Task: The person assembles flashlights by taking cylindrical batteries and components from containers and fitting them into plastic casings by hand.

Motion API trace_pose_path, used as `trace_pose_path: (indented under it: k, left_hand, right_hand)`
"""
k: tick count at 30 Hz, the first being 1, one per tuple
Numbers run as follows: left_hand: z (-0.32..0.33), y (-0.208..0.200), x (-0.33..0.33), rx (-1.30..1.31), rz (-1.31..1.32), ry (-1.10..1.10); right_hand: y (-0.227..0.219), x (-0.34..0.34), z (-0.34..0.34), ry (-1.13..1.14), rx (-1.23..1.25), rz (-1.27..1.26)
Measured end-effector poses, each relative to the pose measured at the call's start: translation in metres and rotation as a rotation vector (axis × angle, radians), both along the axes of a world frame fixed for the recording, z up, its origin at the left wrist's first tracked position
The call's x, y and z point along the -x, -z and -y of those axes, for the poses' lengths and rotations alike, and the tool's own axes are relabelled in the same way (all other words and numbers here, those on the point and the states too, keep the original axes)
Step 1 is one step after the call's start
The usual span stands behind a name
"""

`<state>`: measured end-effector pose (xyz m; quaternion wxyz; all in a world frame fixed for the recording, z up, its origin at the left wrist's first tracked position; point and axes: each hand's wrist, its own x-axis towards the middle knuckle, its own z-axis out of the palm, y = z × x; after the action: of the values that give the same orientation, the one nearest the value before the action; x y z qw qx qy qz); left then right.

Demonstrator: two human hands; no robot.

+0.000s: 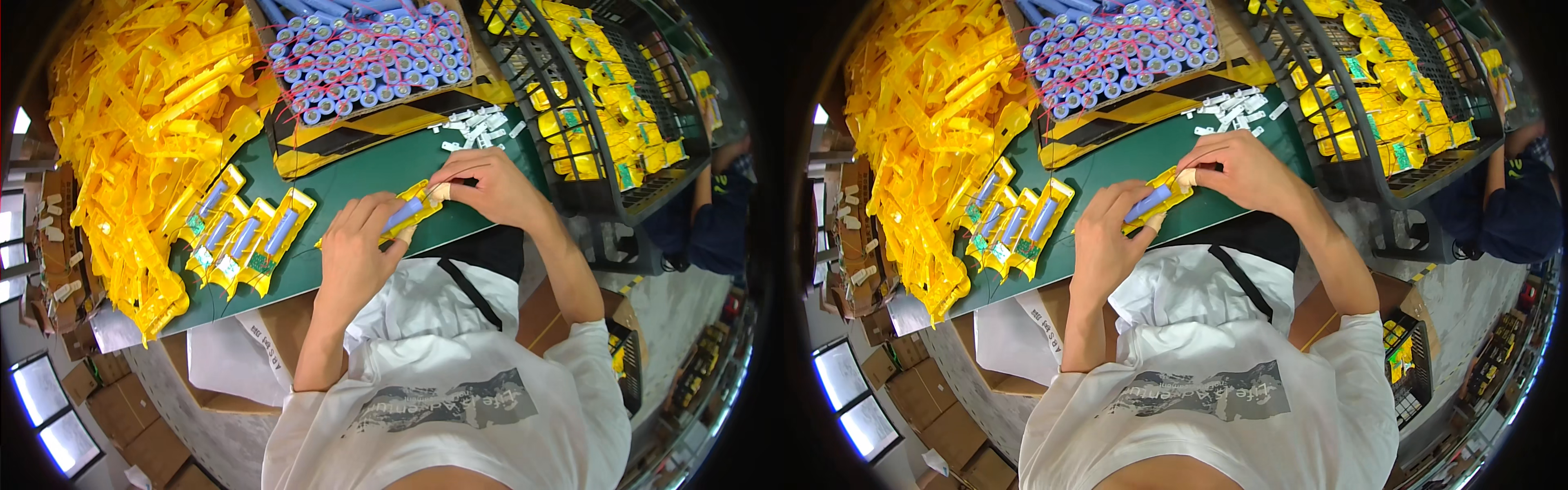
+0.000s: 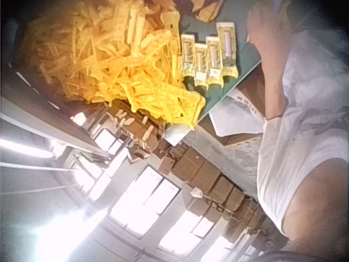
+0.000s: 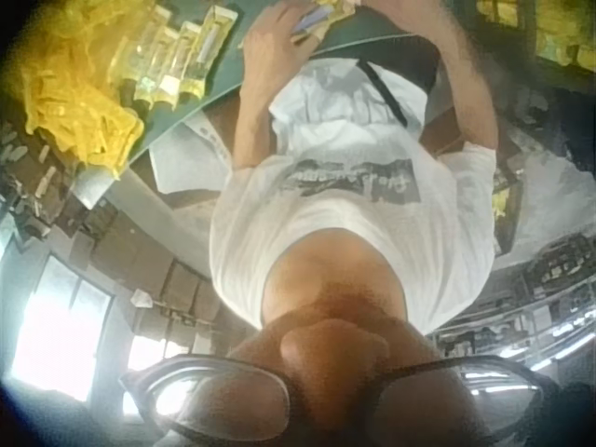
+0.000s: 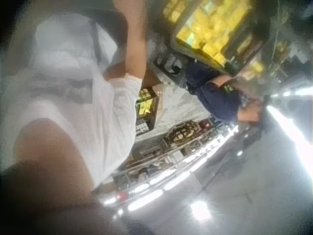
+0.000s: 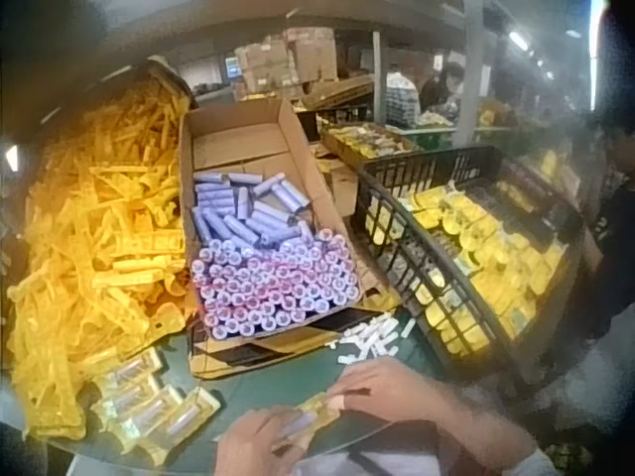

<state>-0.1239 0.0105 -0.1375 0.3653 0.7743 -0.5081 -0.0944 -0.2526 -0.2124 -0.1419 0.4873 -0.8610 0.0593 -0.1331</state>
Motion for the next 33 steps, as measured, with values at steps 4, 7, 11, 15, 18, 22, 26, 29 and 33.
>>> trace_pose_path:
  k: [4, 7, 11, 15, 18, 22, 26, 29, 33]
  left_hand:
    - [0.001, 0.004, -0.006, 0.039, 0.035, 0.047]
    - [0.003, 0.006, -0.008, 0.065, 0.052, 0.059]
    - [0.004, 0.001, -0.007, 0.084, 0.048, 0.094]
    - [-0.002, 0.004, -0.006, 0.068, 0.064, 0.054]
    - [-0.004, 0.001, -0.003, 0.067, 0.086, 0.097]
    - [-0.003, -0.006, -0.001, 0.041, 0.113, 0.137]
    - [-0.005, -0.009, -0.005, 0.053, 0.113, 0.205]
    - [-0.005, -0.023, -0.002, 0.123, 0.054, 0.280]
    - [0.014, -0.069, 0.005, 0.211, 0.141, 0.443]
  right_hand:
    - [-0.006, -0.015, 0.014, -0.180, 0.111, -0.080]
    - [-0.010, -0.021, 0.016, -0.219, 0.078, -0.133]
    - [-0.012, -0.008, 0.004, 0.027, -0.208, -0.315]
    - [0.000, -0.011, -0.014, 0.057, -0.049, -0.147]
    - [-0.009, -0.010, -0.032, 0.120, 0.134, -0.177]
    - [-0.014, -0.001, -0.032, 0.124, 0.109, -0.277]
    - [0.002, 0.017, -0.029, -0.081, 0.211, -0.025]
    - [-0.026, 0.042, -0.034, -0.199, 0.225, -0.027]
    - [-0.062, 0.080, -0.040, -0.040, 0.376, 0.037]
